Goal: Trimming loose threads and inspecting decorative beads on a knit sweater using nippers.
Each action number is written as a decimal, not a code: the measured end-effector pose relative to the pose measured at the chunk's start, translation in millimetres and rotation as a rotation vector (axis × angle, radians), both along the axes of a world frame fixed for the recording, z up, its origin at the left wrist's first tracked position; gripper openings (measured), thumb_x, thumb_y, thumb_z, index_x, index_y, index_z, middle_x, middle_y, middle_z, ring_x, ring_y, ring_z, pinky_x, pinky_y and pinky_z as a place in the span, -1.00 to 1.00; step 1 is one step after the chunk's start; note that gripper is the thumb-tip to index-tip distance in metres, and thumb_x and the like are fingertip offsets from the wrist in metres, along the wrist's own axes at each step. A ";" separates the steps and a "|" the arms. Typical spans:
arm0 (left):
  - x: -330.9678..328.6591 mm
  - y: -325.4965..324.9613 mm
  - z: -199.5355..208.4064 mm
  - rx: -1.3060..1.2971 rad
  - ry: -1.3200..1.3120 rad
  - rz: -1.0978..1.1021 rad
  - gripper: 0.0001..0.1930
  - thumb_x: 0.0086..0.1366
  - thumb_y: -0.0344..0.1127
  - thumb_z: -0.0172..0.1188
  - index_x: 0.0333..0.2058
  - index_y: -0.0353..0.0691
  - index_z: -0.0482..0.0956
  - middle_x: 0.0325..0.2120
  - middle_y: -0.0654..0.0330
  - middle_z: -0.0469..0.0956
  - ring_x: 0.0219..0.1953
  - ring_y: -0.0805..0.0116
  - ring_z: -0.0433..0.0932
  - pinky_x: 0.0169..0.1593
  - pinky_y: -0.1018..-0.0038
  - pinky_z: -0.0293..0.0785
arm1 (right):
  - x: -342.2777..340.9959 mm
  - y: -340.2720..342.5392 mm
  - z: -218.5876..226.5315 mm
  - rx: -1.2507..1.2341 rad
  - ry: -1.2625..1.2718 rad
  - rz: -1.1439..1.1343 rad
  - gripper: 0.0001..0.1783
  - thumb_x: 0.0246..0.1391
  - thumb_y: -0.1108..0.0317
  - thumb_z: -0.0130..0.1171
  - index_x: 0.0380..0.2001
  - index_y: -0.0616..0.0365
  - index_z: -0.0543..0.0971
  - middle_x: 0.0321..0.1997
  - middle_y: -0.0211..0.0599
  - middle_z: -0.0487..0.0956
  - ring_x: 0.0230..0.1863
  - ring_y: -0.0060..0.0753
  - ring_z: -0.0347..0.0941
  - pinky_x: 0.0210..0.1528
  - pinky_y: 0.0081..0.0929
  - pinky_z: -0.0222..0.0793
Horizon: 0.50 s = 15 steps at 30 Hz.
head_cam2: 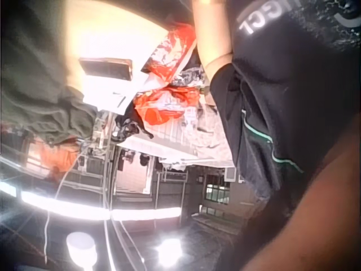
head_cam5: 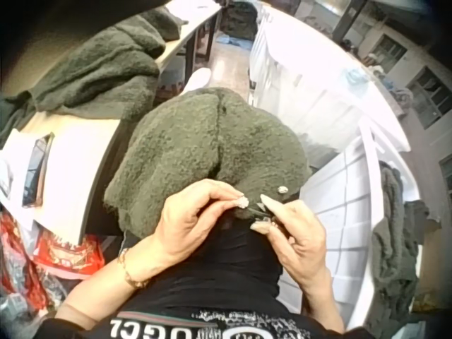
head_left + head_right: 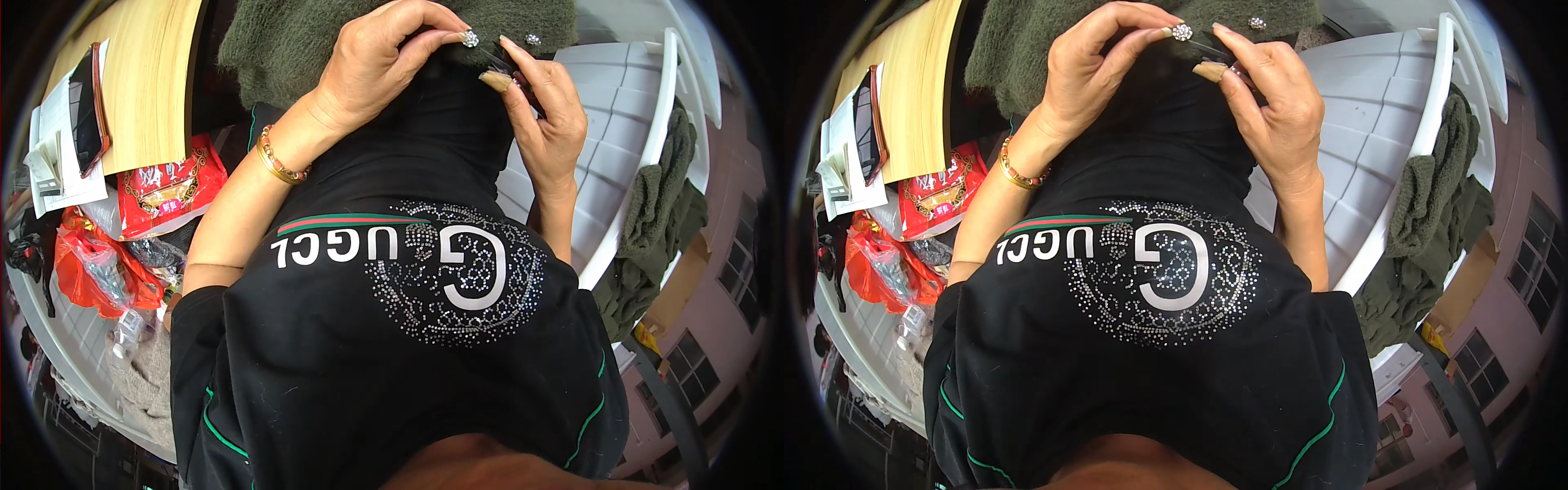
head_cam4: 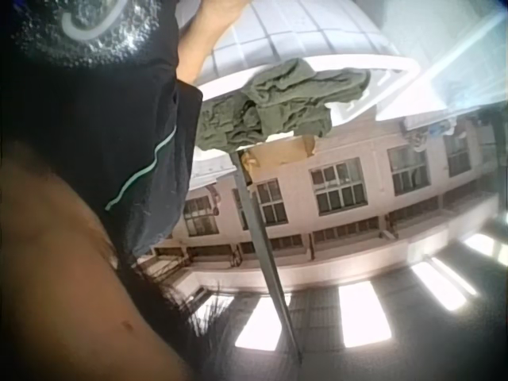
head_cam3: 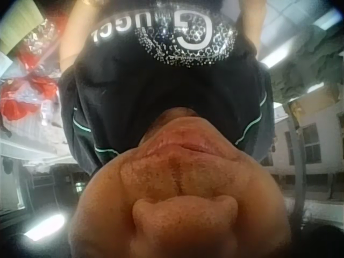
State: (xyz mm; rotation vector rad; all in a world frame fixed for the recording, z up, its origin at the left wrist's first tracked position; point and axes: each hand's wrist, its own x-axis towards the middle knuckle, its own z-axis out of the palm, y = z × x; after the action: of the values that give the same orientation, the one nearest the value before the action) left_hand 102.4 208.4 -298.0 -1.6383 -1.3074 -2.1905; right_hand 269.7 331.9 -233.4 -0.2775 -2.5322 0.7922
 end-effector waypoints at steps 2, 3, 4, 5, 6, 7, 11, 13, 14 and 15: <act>4.3 -9.4 18.0 -0.044 -0.063 -0.014 -0.91 0.28 -0.58 0.19 -0.24 -0.36 0.61 -0.34 0.07 0.62 -0.30 0.31 0.64 -0.23 0.50 0.53 | -1.8 -2.2 6.2 0.021 -0.004 0.012 -0.55 0.03 0.58 0.30 0.05 0.11 0.65 -0.37 -0.37 0.51 -0.37 -0.56 0.42 -0.31 -0.60 0.36; 6.3 -16.5 30.6 -0.275 -0.120 0.025 -0.91 0.30 -0.58 0.18 -0.24 -0.37 0.61 -0.35 0.06 0.62 -0.33 0.31 0.64 -0.24 0.51 0.53 | -2.5 -2.1 7.3 0.041 -0.011 0.026 -0.54 0.02 0.59 0.29 0.05 0.11 0.65 -0.37 -0.37 0.51 -0.37 -0.57 0.42 -0.32 -0.59 0.37; 7.1 -20.8 37.9 -0.504 -0.176 0.069 -0.91 0.31 -0.58 0.16 -0.24 -0.38 0.61 -0.36 0.06 0.63 -0.35 0.31 0.64 -0.24 0.52 0.52 | -3.0 -1.6 7.6 0.044 -0.007 0.025 -0.54 0.02 0.59 0.29 0.05 0.11 0.65 -0.37 -0.37 0.51 -0.37 -0.57 0.42 -0.32 -0.59 0.37; 6.6 -20.7 39.1 -0.502 -0.172 0.069 -0.91 0.31 -0.58 0.16 -0.24 -0.38 0.61 -0.36 0.06 0.63 -0.35 0.31 0.64 -0.24 0.52 0.52 | -3.3 -0.7 7.6 0.103 -0.010 0.044 -0.53 0.00 0.59 0.30 0.04 0.10 0.65 -0.38 -0.36 0.52 -0.39 -0.56 0.43 -0.34 -0.58 0.37; 6.2 -20.2 39.9 -0.512 -0.186 0.076 -0.92 0.32 -0.58 0.15 -0.24 -0.38 0.60 -0.38 0.08 0.63 -0.36 0.34 0.64 -0.25 0.53 0.53 | -4.0 0.0 7.7 0.162 -0.012 0.062 -0.52 -0.02 0.60 0.31 0.04 0.10 0.65 -0.39 -0.35 0.52 -0.40 -0.55 0.43 -0.35 -0.56 0.38; 5.8 -20.3 40.5 -0.521 -0.201 0.087 -0.92 0.33 -0.58 0.14 -0.24 -0.38 0.59 -0.39 0.09 0.63 -0.37 0.37 0.64 -0.26 0.54 0.53 | -5.1 -1.5 9.5 0.164 -0.008 0.066 -0.52 -0.02 0.60 0.31 0.04 0.10 0.65 -0.39 -0.35 0.52 -0.40 -0.55 0.43 -0.35 -0.56 0.38; 0.8 -0.3 29.7 -0.002 -0.170 -0.083 -0.93 0.36 -0.56 0.12 -0.24 -0.37 0.58 -0.43 0.14 0.63 -0.40 0.46 0.62 -0.29 0.58 0.54 | -9.1 -12.7 15.4 0.248 -0.040 0.047 -0.51 -0.05 0.59 0.33 0.02 0.06 0.67 -0.43 -0.36 0.51 -0.44 -0.49 0.43 -0.38 -0.54 0.38; 9.0 -9.0 44.4 -0.498 -0.433 0.024 -0.93 0.38 -0.55 0.10 -0.23 -0.37 0.56 -0.45 0.18 0.62 -0.41 0.53 0.60 -0.31 0.62 0.55 | -10.8 -11.3 8.3 0.323 -0.017 -0.017 -0.52 -0.05 0.58 0.33 0.01 0.03 0.67 -0.43 -0.39 0.51 -0.45 -0.50 0.42 -0.39 -0.53 0.38; 9.4 -8.4 45.5 -0.495 -0.431 0.027 -0.93 0.38 -0.55 0.10 -0.23 -0.37 0.56 -0.45 0.18 0.62 -0.41 0.53 0.60 -0.31 0.62 0.55 | -11.9 -10.8 6.4 0.325 -0.014 -0.014 -0.52 -0.05 0.58 0.33 0.01 0.03 0.67 -0.43 -0.39 0.51 -0.45 -0.50 0.42 -0.39 -0.53 0.38; 9.8 -7.1 46.3 -0.490 -0.458 0.015 -0.93 0.38 -0.55 0.10 -0.23 -0.37 0.56 -0.45 0.18 0.62 -0.41 0.53 0.60 -0.32 0.62 0.55 | -12.9 -10.2 4.8 0.317 -0.009 -0.051 -0.55 -0.06 0.49 0.36 -0.02 -0.01 0.67 -0.41 -0.42 0.52 -0.42 -0.44 0.46 -0.39 -0.47 0.41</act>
State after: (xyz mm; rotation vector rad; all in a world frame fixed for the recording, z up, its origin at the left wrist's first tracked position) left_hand 112.1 201.3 -251.6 -1.2629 -2.1070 -2.4684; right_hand 256.9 321.7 -228.5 -0.2381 -2.5989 0.3611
